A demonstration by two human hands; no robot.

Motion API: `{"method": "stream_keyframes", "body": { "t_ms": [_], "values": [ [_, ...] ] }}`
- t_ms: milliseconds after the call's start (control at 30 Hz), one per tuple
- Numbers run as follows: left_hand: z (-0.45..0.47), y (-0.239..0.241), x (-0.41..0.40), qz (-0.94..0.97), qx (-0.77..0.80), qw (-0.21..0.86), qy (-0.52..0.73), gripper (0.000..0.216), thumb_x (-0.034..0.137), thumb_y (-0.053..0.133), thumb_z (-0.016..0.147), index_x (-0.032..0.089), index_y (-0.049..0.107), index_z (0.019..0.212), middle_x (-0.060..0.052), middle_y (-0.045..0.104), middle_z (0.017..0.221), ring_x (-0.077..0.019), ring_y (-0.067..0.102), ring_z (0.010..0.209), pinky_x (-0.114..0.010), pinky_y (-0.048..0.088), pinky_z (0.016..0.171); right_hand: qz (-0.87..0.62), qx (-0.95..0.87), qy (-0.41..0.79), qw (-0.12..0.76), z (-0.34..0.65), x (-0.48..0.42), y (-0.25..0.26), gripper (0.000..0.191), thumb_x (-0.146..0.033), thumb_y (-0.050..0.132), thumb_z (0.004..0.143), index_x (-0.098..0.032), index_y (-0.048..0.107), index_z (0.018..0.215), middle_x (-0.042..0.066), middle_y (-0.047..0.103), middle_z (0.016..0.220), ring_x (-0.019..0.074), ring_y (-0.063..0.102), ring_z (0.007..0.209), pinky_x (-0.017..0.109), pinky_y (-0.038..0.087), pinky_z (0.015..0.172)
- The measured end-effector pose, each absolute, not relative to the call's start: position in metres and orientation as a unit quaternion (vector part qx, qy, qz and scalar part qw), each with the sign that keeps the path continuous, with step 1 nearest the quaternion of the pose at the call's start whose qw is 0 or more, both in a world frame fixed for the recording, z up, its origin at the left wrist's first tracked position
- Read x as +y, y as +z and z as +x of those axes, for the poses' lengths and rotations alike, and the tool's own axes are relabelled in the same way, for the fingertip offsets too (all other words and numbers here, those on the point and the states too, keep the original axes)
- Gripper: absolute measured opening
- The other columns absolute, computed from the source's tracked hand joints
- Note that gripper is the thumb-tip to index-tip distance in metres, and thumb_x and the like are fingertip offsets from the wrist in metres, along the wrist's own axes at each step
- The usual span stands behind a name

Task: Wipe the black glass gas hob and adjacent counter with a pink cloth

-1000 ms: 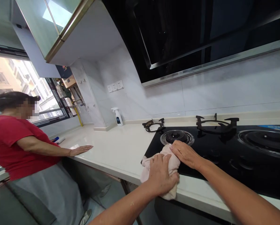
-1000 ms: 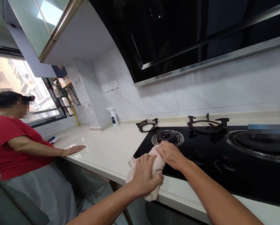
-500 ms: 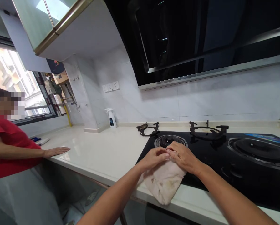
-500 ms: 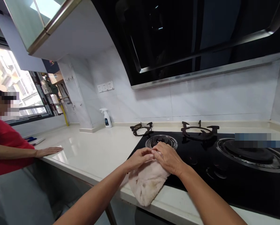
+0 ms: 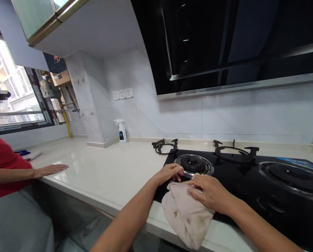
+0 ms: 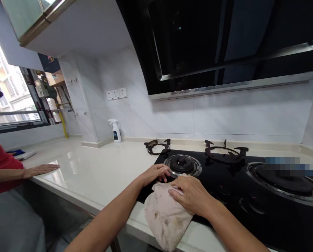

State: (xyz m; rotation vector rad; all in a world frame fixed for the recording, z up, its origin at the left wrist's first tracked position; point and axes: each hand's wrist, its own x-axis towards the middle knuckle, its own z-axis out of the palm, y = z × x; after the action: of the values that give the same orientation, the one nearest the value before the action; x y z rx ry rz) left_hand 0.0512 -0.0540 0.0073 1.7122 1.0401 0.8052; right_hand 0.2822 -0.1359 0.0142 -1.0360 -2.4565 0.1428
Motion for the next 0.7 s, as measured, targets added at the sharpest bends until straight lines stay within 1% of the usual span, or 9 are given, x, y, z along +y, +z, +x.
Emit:
{"method": "stream_keyframes", "body": {
  "t_ms": [67, 100, 167, 233, 300, 433, 500, 600, 700],
  "values": [
    [0.047, -0.004, -0.050, 0.700, 0.441, 0.406, 0.388, 0.039, 0.051, 0.062, 0.085, 0.015, 0.068, 0.098, -0.003, 0.070, 0.086, -0.0112, 0.060, 0.060, -0.024, 0.042, 0.056, -0.381, -0.897, 0.071, 0.212, 0.281, -0.140, 0.017, 0.041, -0.050, 0.050, 0.097, -0.025, 0.066, 0.124, 0.007, 0.068, 0.115, 0.0254, 0.060, 0.103, 0.043, 0.042, 0.095],
    [0.045, -0.008, -0.049, 0.710, 0.445, 0.366, 0.403, 0.035, 0.048, 0.062, 0.086, 0.015, 0.068, 0.096, -0.002, 0.069, 0.083, -0.0113, 0.059, 0.060, -0.024, 0.043, 0.057, -0.374, -0.902, 0.084, 0.198, 0.279, -0.143, 0.018, 0.046, -0.053, 0.054, 0.094, -0.027, 0.063, 0.131, 0.008, 0.065, 0.124, 0.0268, 0.058, 0.111, 0.045, 0.041, 0.099],
    [0.040, -0.012, -0.050, 0.737, 0.447, 0.291, 0.415, 0.028, 0.042, 0.062, 0.086, 0.016, 0.071, 0.090, -0.002, 0.069, 0.080, -0.0126, 0.059, 0.065, -0.025, 0.045, 0.062, -0.346, -0.918, 0.112, 0.159, 0.269, -0.152, 0.021, 0.061, -0.060, 0.063, 0.087, -0.035, 0.054, 0.143, 0.007, 0.054, 0.142, 0.0300, 0.050, 0.126, 0.048, 0.035, 0.108],
    [0.038, -0.012, -0.052, 0.760, 0.442, 0.235, 0.414, 0.026, 0.039, 0.060, 0.087, 0.017, 0.073, 0.088, -0.002, 0.070, 0.082, -0.0146, 0.061, 0.073, -0.026, 0.047, 0.068, -0.319, -0.933, 0.124, 0.112, 0.253, -0.162, 0.024, 0.070, -0.062, 0.070, 0.081, -0.041, 0.051, 0.145, 0.005, 0.045, 0.151, 0.0332, 0.042, 0.136, 0.053, 0.028, 0.113],
    [0.037, -0.009, -0.055, 0.778, 0.433, 0.201, 0.409, 0.026, 0.038, 0.058, 0.088, 0.017, 0.074, 0.089, -0.003, 0.072, 0.086, -0.0157, 0.062, 0.078, -0.026, 0.047, 0.073, -0.303, -0.942, 0.122, 0.079, 0.234, -0.170, 0.026, 0.069, -0.061, 0.073, 0.079, -0.042, 0.054, 0.142, 0.005, 0.044, 0.153, 0.0354, 0.038, 0.138, 0.057, 0.024, 0.115],
    [0.036, -0.005, -0.055, 0.790, 0.424, 0.182, 0.403, 0.024, 0.034, 0.058, 0.088, 0.017, 0.075, 0.091, -0.003, 0.073, 0.087, -0.0158, 0.062, 0.078, -0.027, 0.047, 0.074, -0.297, -0.946, 0.112, 0.069, 0.204, -0.173, 0.026, 0.064, -0.061, 0.071, 0.080, -0.039, 0.057, 0.139, 0.006, 0.046, 0.151, 0.0363, 0.041, 0.135, 0.059, 0.028, 0.111],
    [0.034, -0.006, -0.054, 0.783, 0.434, 0.181, 0.407, 0.023, 0.032, 0.057, 0.087, 0.017, 0.075, 0.089, -0.003, 0.073, 0.086, -0.0160, 0.062, 0.078, -0.027, 0.046, 0.074, -0.309, -0.942, 0.102, 0.087, 0.200, -0.172, 0.020, 0.061, -0.060, 0.069, 0.082, -0.037, 0.058, 0.138, 0.006, 0.048, 0.150, 0.0358, 0.041, 0.136, 0.059, 0.029, 0.112],
    [0.030, -0.009, -0.052, 0.773, 0.452, 0.188, 0.405, 0.024, 0.032, 0.057, 0.087, 0.017, 0.075, 0.089, -0.004, 0.073, 0.086, -0.0170, 0.062, 0.078, -0.027, 0.046, 0.074, -0.346, -0.926, 0.075, 0.134, 0.211, -0.172, 0.005, 0.051, -0.057, 0.064, 0.089, -0.035, 0.061, 0.134, 0.007, 0.051, 0.150, 0.0339, 0.041, 0.138, 0.058, 0.029, 0.114],
    [0.029, -0.011, -0.052, 0.775, 0.454, 0.194, 0.395, 0.023, 0.031, 0.056, 0.086, 0.018, 0.075, 0.089, -0.004, 0.074, 0.087, -0.0178, 0.062, 0.079, -0.027, 0.046, 0.075, -0.395, -0.901, 0.056, 0.171, 0.243, -0.175, -0.012, 0.047, -0.059, 0.060, 0.091, -0.037, 0.063, 0.132, 0.006, 0.052, 0.150, 0.0332, 0.044, 0.137, 0.057, 0.034, 0.112]
  ]
}}
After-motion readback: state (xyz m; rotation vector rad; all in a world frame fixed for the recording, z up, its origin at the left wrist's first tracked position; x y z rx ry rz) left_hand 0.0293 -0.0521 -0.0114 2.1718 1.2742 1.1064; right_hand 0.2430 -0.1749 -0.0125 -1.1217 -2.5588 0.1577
